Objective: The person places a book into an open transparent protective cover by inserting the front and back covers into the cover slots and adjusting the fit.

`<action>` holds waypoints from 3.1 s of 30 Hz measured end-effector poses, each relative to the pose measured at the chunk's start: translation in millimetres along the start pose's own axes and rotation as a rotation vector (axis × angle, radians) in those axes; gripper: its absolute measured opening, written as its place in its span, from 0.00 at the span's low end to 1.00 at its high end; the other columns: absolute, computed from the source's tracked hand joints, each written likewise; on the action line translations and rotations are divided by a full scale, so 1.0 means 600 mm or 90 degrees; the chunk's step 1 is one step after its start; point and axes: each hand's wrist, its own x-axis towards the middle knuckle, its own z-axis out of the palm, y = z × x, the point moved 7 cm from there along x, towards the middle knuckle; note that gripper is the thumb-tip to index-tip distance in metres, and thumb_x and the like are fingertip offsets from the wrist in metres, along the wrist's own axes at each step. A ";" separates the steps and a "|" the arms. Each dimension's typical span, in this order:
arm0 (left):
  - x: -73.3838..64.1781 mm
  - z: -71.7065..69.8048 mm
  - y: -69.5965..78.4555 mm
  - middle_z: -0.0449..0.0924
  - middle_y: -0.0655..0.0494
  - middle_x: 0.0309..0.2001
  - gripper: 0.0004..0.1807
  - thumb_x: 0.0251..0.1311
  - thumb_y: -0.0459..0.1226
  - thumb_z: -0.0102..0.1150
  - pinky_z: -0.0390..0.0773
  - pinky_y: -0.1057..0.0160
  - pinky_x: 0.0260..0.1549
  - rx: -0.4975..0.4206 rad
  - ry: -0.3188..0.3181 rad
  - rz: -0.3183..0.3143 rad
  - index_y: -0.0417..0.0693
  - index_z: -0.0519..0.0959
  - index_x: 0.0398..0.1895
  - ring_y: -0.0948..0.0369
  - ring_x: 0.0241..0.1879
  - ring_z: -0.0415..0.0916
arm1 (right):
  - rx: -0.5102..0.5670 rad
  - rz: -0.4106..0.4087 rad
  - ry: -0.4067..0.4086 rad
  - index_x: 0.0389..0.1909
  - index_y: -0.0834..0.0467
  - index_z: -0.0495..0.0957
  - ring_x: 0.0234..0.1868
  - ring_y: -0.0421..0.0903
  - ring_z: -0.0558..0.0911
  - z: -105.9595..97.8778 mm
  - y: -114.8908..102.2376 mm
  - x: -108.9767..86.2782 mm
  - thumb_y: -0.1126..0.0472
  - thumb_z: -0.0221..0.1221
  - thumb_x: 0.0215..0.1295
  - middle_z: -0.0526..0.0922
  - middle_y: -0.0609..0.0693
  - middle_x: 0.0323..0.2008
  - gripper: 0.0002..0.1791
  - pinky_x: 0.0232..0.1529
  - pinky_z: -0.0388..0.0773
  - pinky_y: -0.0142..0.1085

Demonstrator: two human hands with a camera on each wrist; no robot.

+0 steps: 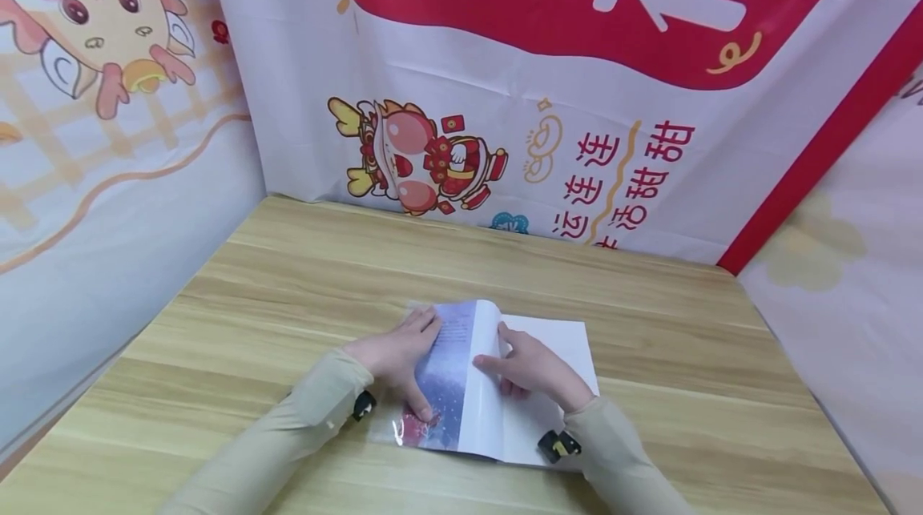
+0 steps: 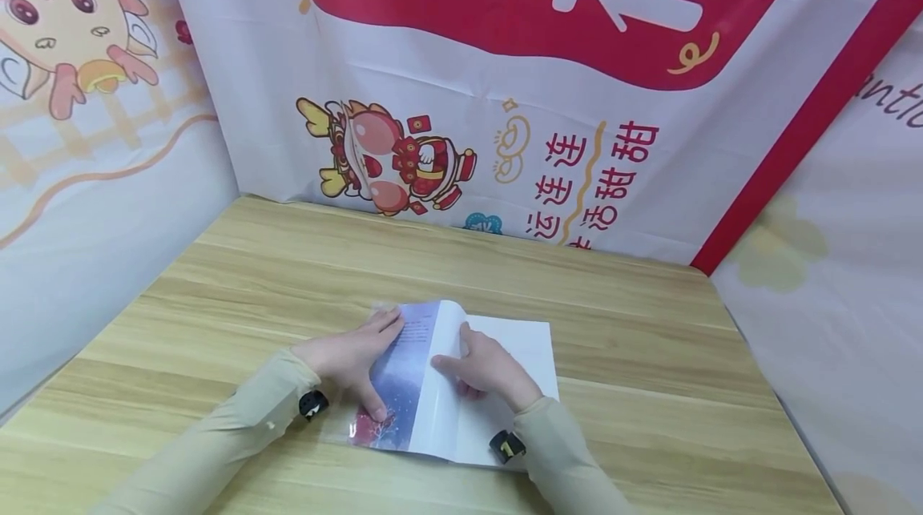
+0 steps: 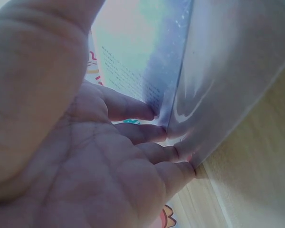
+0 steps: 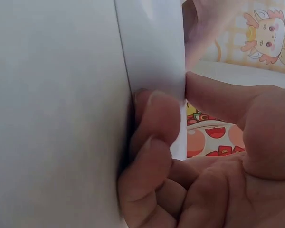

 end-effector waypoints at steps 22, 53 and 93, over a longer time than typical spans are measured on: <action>-0.002 -0.003 0.009 0.32 0.34 0.75 0.80 0.22 0.61 0.81 0.38 0.48 0.71 0.017 0.005 0.015 0.28 0.44 0.74 0.44 0.75 0.31 | -0.055 0.022 0.017 0.73 0.70 0.51 0.16 0.43 0.76 0.005 -0.007 0.003 0.48 0.65 0.64 0.78 0.52 0.17 0.49 0.17 0.75 0.35; -0.003 0.001 0.009 0.30 0.35 0.76 0.80 0.23 0.60 0.81 0.36 0.49 0.71 0.005 0.001 0.001 0.31 0.42 0.75 0.45 0.75 0.28 | -0.052 0.026 0.029 0.73 0.70 0.51 0.15 0.43 0.74 0.006 -0.005 0.003 0.48 0.66 0.63 0.78 0.51 0.16 0.50 0.17 0.72 0.34; -0.004 0.000 0.013 0.30 0.35 0.76 0.79 0.24 0.59 0.81 0.36 0.48 0.71 -0.002 0.002 0.020 0.30 0.43 0.75 0.44 0.74 0.28 | -0.059 0.009 -0.044 0.74 0.71 0.46 0.18 0.46 0.77 0.013 -0.020 -0.022 0.50 0.70 0.59 0.78 0.53 0.20 0.56 0.20 0.77 0.38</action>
